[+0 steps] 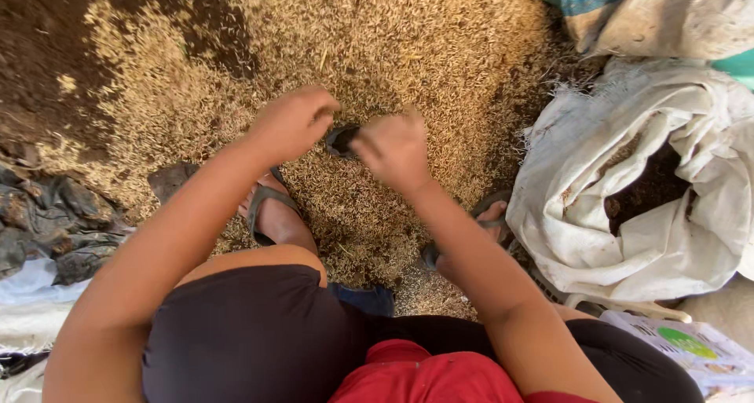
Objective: The person sits on the ground and repeatedly scoops loose granular material into small dark pouches, ties each pouch, and places the finished bundles into a white plastic crate. The process continues with multiple pouches being filled and stored.
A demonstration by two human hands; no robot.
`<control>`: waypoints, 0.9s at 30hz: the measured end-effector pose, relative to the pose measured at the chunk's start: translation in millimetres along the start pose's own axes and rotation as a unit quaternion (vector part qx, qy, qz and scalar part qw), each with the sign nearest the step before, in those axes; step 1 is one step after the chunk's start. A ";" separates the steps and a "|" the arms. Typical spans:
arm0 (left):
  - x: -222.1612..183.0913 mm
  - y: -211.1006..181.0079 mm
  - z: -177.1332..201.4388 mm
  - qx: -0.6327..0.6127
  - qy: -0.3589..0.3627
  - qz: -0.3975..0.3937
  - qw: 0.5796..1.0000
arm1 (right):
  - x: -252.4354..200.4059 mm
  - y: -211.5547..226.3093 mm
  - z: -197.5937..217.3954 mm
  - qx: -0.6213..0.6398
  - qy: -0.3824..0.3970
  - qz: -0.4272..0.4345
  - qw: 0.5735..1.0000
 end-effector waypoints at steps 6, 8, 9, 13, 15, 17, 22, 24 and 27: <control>-14.6 -51.5 -23.6 0.098 -0.139 -0.239 0.956 | 16.3 -121.1 42.6 -0.012 -0.051 -0.302 0.952; -18.8 -39.5 -33.8 0.115 -0.141 -0.192 0.964 | -4.4 -125.7 15.1 -0.027 0.028 -0.364 0.930; -18.8 -31.0 -38.2 0.124 -0.142 -0.170 0.967 | -15.7 -128.0 0.8 -0.036 0.072 -0.390 0.917; -14.2 -5.8 -55.7 0.190 -0.118 -0.111 0.968 | -20.7 -151.2 8.7 -0.017 0.022 -0.355 0.934; -7.8 -4.0 -59.6 0.243 -0.115 -0.104 0.958 | -17.5 -167.7 25.5 0.073 -0.013 -0.372 0.925; -3.6 -2.6 -63.9 0.243 -0.106 -0.093 0.960 | -17.4 -169.0 28.1 0.329 -0.025 -0.402 0.854; -8.4 -0.5 -72.8 0.219 -0.093 -0.065 0.969 | -31.3 -88.5 4.1 0.639 0.090 -0.487 0.588; -10.3 3.4 -75.1 0.197 -0.086 -0.054 0.975 | -28.8 -50.0 -14.0 0.662 0.131 -0.486 0.555; -15.8 5.6 -75.2 0.170 -0.122 -0.068 0.976 | -26.0 -15.4 -40.2 0.670 0.166 -0.487 0.536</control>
Point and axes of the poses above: each hand's wrist, its own x-axis towards the middle knuckle, its own z-axis out of the back of the hand, y = z × x, the point moved 8 cm from there along x, towards the middle knuckle, and after that the axes turned 6 degrees about -z, right-handed, at the moved point
